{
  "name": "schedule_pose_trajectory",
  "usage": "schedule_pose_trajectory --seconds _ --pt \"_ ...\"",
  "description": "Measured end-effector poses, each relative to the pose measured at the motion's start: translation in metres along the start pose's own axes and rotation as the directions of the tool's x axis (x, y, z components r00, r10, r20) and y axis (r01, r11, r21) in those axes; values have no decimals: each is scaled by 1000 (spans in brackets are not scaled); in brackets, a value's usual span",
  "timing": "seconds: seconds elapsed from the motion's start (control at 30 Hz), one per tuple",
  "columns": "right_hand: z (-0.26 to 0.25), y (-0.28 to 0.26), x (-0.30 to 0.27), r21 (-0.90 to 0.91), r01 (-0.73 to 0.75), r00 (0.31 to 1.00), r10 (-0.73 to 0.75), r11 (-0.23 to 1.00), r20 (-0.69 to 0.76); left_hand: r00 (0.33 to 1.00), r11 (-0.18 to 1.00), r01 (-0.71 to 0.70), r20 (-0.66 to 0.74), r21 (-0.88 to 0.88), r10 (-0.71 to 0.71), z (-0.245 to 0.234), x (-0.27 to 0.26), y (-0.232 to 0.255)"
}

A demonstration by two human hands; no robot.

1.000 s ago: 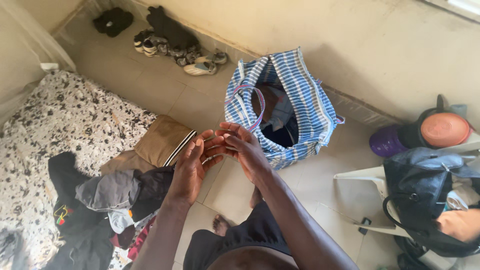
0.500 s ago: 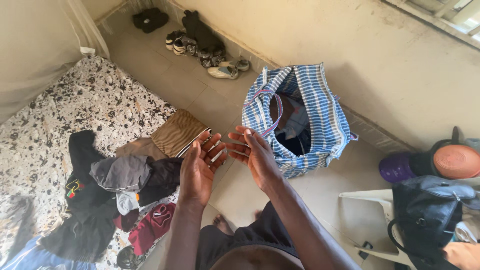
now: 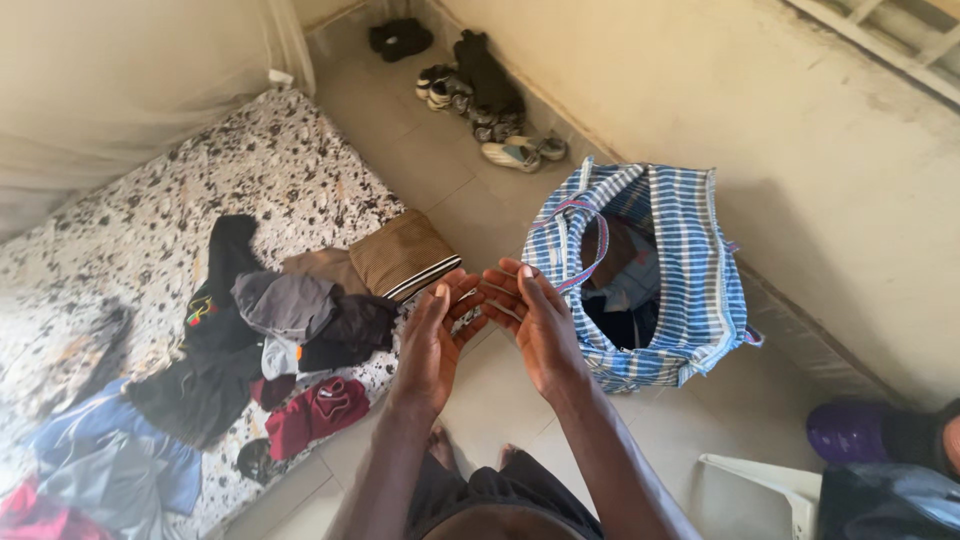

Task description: The person folds several pieces of clothing on a bed and places them into two different bags. They handle dark shorts, an orange shirt, and other garments, folding each item by hand and packing them into a black duffel bag and a blue-and-white striped tote bag.

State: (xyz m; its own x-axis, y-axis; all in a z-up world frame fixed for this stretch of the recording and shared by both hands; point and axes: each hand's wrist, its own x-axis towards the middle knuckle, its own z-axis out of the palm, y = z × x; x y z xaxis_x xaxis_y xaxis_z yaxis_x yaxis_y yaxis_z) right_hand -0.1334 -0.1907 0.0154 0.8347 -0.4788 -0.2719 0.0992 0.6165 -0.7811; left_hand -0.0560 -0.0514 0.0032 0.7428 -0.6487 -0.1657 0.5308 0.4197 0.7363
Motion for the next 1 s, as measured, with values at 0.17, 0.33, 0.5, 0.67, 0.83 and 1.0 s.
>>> schedule_pose_trajectory --seconds 0.17,0.33,0.5,0.67,0.83,1.0 --pt "-16 -1 -15 37 -38 998 36 999 57 995 1000 20 -101 5 -19 5 -23 -22" --pt "-30 13 -22 6 -123 989 122 992 82 993 998 -26 -118 -50 20 4 -50 -41" --pt "-31 32 -27 93 -170 976 154 981 155 970 1000 13 -243 28 -6 -1 -78 -53" --pt "-15 44 -30 105 -208 959 182 972 219 966 1000 15 -257 7 -13 -7 -97 -52" --pt "0 47 -31 41 -215 940 195 976 280 959 997 -24 -281 77 45 -10 -106 -36" --pt "23 55 -20 84 -191 944 159 978 290 953 985 -140 -258 99 161 -23 -115 -12"
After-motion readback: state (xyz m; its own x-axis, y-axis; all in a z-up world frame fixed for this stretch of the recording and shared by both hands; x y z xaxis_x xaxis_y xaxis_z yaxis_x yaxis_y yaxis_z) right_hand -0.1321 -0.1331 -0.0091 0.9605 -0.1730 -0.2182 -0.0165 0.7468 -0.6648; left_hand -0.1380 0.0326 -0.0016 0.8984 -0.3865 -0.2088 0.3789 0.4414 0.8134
